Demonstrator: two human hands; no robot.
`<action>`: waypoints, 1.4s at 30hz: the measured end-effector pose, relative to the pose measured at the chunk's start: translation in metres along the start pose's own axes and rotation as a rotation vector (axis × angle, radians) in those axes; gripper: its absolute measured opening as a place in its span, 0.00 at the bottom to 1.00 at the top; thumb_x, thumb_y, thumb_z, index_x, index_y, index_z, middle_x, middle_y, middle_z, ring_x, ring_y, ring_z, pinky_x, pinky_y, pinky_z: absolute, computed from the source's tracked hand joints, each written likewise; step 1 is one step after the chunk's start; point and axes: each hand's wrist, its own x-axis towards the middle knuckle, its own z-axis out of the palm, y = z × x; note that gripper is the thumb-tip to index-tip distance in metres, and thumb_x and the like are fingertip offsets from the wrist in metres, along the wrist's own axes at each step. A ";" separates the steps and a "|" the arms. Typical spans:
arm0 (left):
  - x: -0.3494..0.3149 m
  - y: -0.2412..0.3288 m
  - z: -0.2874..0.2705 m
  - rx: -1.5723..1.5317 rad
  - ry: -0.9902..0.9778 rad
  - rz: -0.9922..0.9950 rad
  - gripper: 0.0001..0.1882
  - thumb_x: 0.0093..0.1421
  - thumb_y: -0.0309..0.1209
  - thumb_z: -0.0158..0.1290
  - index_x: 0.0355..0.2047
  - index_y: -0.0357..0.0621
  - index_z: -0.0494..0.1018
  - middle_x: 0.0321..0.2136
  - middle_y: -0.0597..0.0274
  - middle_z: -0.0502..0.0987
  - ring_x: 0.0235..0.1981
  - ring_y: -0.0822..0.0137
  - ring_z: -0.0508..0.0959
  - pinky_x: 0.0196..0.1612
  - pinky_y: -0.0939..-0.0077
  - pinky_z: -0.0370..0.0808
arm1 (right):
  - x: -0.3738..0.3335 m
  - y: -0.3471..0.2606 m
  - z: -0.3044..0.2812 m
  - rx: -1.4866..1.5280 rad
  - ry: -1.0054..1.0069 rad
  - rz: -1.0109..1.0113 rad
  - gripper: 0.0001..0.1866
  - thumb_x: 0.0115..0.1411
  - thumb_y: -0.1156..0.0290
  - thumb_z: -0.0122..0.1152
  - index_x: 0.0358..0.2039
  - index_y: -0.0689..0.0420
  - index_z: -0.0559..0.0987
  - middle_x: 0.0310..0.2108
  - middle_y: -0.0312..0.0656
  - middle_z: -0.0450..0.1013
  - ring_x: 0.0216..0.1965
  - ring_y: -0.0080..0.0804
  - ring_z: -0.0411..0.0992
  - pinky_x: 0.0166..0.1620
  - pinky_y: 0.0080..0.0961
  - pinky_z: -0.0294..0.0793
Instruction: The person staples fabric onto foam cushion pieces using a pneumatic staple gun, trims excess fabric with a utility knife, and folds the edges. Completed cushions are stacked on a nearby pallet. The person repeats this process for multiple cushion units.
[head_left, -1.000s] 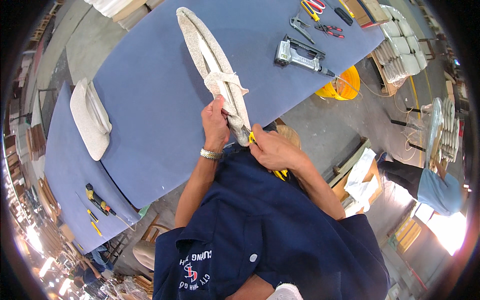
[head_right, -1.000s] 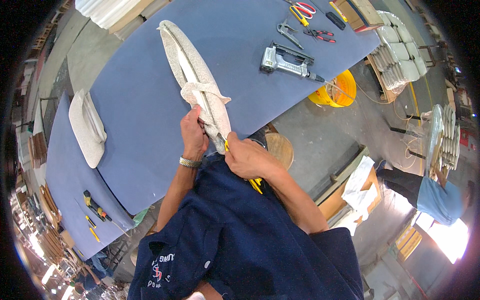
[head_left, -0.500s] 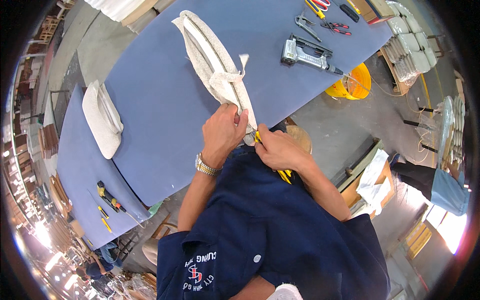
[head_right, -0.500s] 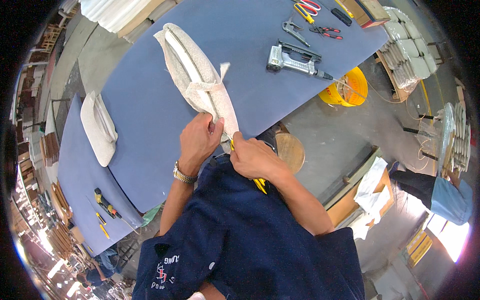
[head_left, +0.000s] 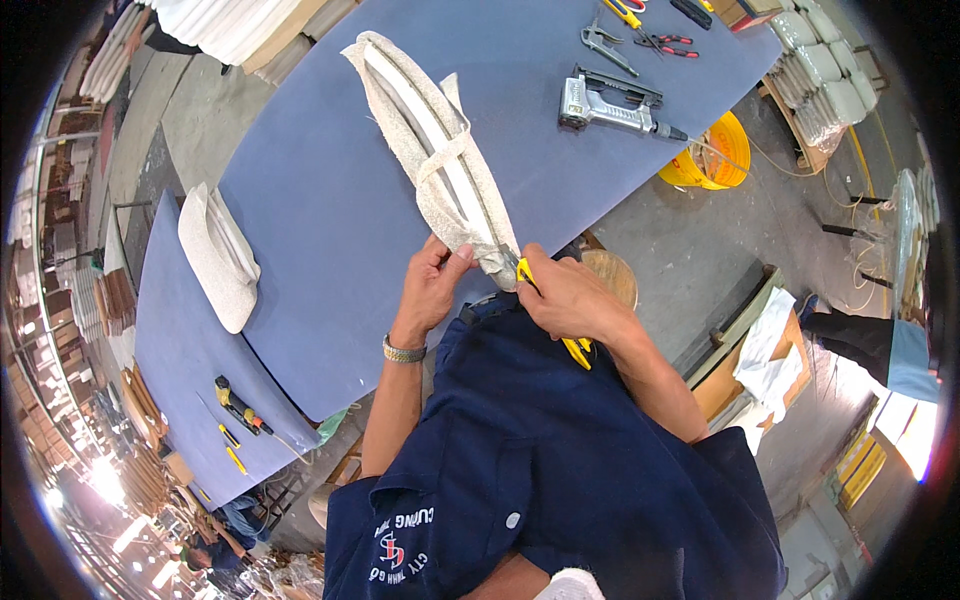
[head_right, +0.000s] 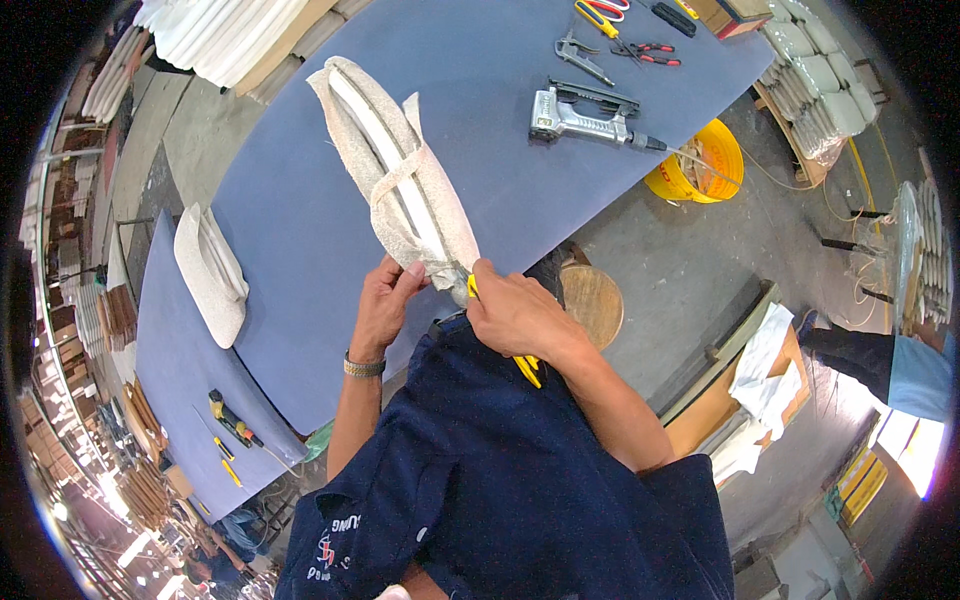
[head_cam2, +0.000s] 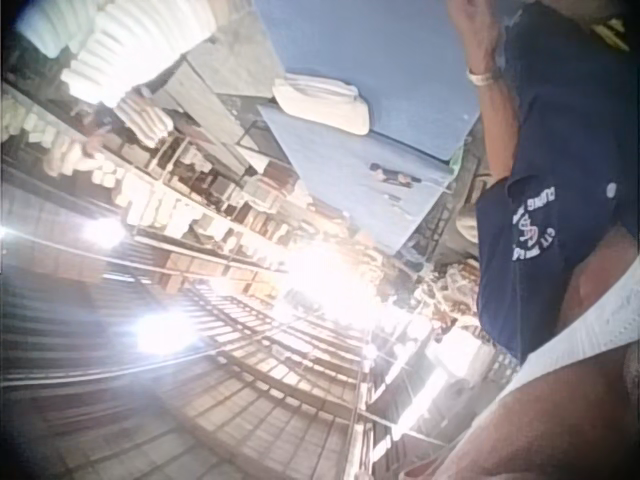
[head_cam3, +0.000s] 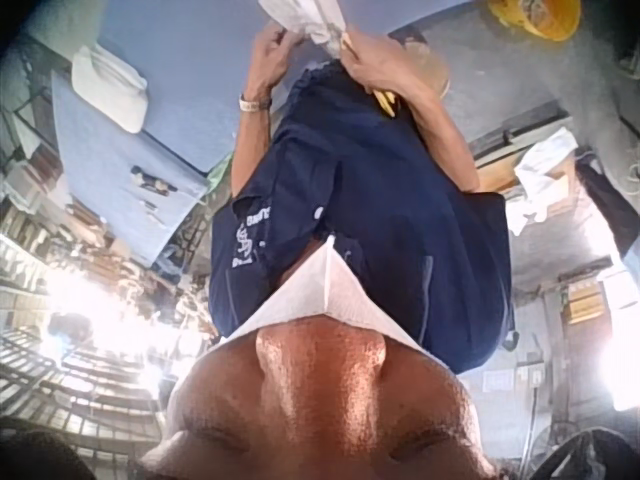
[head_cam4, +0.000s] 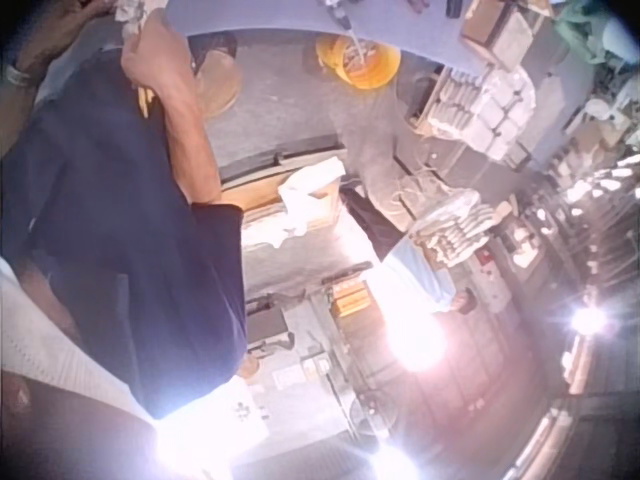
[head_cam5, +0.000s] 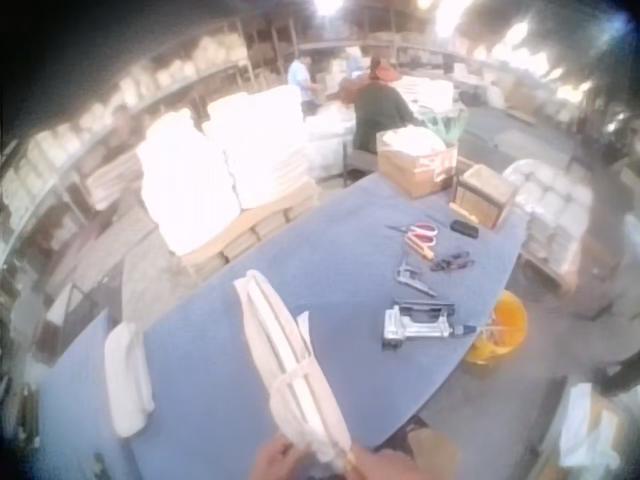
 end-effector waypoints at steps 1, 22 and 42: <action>-0.001 0.001 0.000 -0.006 0.011 -0.022 0.15 0.72 0.38 0.55 0.49 0.39 0.77 0.38 0.67 0.80 0.38 0.77 0.76 0.45 0.78 0.74 | 0.000 0.000 -0.002 -0.001 -0.011 -0.001 0.17 0.64 0.67 0.49 0.43 0.72 0.68 0.26 0.65 0.77 0.33 0.65 0.78 0.43 0.55 0.75; 0.009 -0.036 0.012 -0.533 0.080 -0.142 0.10 0.70 0.29 0.54 0.46 0.34 0.77 0.36 0.61 0.81 0.36 0.71 0.81 0.43 0.70 0.83 | -0.008 -0.001 -0.002 0.178 -0.121 0.031 0.14 0.67 0.70 0.45 0.41 0.72 0.64 0.20 0.58 0.75 0.20 0.48 0.78 0.29 0.46 0.78; -0.016 -0.058 -0.074 0.159 0.601 -0.110 0.15 0.64 0.36 0.55 0.36 0.31 0.78 0.31 0.55 0.80 0.32 0.66 0.77 0.37 0.67 0.74 | 0.065 0.052 -0.110 0.097 0.334 -0.087 0.14 0.66 0.59 0.59 0.40 0.58 0.77 0.26 0.43 0.77 0.22 0.33 0.76 0.27 0.34 0.74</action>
